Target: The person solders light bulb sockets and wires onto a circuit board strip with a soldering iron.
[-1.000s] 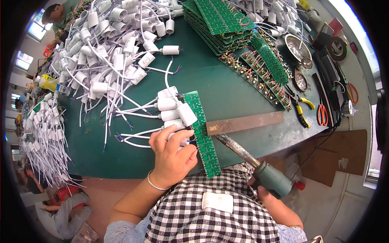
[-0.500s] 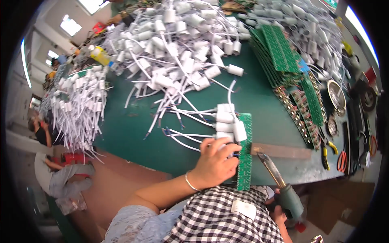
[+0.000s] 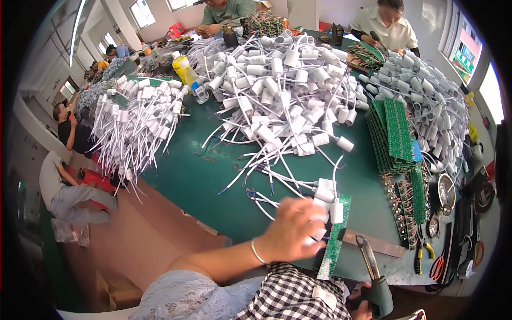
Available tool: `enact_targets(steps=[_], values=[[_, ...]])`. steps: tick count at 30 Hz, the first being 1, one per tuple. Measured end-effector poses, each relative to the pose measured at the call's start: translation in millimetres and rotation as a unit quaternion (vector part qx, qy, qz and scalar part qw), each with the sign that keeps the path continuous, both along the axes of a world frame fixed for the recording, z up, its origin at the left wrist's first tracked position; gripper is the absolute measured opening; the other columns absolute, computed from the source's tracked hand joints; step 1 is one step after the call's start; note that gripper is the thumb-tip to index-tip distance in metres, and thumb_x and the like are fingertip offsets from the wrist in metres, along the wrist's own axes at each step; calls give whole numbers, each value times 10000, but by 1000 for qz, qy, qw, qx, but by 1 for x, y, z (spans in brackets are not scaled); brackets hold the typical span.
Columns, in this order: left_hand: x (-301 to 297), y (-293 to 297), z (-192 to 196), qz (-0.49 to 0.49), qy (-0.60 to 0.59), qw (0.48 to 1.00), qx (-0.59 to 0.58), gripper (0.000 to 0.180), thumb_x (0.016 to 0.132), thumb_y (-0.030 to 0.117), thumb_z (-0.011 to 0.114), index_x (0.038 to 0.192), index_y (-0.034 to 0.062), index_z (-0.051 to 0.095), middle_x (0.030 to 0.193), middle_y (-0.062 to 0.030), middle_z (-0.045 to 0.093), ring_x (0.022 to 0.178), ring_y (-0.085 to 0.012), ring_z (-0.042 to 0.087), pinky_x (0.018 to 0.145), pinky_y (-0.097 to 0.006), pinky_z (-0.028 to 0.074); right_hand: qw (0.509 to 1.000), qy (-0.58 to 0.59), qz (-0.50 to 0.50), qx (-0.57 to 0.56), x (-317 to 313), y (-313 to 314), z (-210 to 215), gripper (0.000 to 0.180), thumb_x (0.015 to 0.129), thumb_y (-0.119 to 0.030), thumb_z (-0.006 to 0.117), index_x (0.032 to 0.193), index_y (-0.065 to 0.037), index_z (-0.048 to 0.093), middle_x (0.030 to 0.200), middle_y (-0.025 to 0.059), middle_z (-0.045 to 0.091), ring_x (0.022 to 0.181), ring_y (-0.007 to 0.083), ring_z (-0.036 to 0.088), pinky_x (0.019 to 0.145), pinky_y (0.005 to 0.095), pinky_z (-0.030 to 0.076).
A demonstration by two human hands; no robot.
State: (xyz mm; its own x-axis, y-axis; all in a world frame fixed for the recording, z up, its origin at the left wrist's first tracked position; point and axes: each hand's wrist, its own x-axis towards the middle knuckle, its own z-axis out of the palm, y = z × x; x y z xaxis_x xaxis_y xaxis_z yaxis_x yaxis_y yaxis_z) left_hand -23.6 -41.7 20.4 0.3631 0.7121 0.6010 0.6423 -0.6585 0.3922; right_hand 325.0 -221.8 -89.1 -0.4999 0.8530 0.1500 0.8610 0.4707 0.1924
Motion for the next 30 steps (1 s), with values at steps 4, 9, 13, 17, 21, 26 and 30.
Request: enact_targets(steps=[4, 9, 13, 17, 21, 26, 30], values=[[-84, 78, 9, 291, -20, 949, 119, 266, 789, 215, 703, 910, 53, 531, 838, -98, 576, 809, -301, 547, 694, -403, 414, 824, -527, 149, 145, 11, -6, -5, 285, 826, -153, 692, 1085, -110, 580, 1029, -24, 589, 886, 65, 536, 728, 180, 446], [-110, 137, -12, 423, 32, 898, -120, 499, 775, 502, 694, 945, 55, 552, 854, -86, 640, 792, -300, 623, 683, -433, 440, 494, -820, 224, 181, -21, -12, -5, 300, 829, -173, 687, 1096, -92, 576, 994, -7, 593, 850, 78, 545, 697, 192, 447], [-113, 142, -18, 414, -144, 898, -41, 407, 788, 369, 728, 956, 50, 541, 836, -85, 618, 779, -238, 611, 712, -367, 466, 114, -944, 259, 169, -42, -12, 5, 339, 828, -207, 647, 1120, -56, 565, 903, 34, 606, 749, 108, 560, 619, 218, 445], [-124, 139, -9, 209, -537, 817, 19, 261, 920, 120, 591, 1109, 46, 426, 1000, -63, 536, 862, -147, 549, 789, -274, 449, -285, -913, 260, 136, -56, -3, 16, 390, 827, -241, 608, 1144, -20, 554, 811, 74, 618, 648, 137, 575, 540, 244, 443], [-115, 123, 62, 37, -639, 765, 68, 324, 970, 159, 499, 1257, 80, 372, 1131, -97, 520, 1007, -193, 554, 842, -331, 460, -540, -806, 220, 102, -63, 7, 39, 521, 820, -352, 625, 1177, 18, 539, 750, 101, 628, 579, 157, 587, 487, 261, 443], [-117, 44, 123, -53, -451, 883, 119, 301, 954, 264, 506, 1156, 47, 458, 1031, -103, 544, 807, -204, 535, 739, -322, 454, -575, -787, 160, 157, -71, 24, 67, 641, 841, -518, 615, 1171, 22, 511, 648, 81, 577, 557, 146, 485, 508, 261, 394], [-51, -6, 56, -72, -25, 995, -68, 230, 827, 169, 625, 994, 24, 562, 790, -125, 597, 666, -273, 579, 615, -351, 473, -552, -806, 142, 157, -76, 27, 57, 647, 847, -461, 650, 1222, 40, 485, 1014, 145, 625, 624, 187, 582, 543, 277, 467]])
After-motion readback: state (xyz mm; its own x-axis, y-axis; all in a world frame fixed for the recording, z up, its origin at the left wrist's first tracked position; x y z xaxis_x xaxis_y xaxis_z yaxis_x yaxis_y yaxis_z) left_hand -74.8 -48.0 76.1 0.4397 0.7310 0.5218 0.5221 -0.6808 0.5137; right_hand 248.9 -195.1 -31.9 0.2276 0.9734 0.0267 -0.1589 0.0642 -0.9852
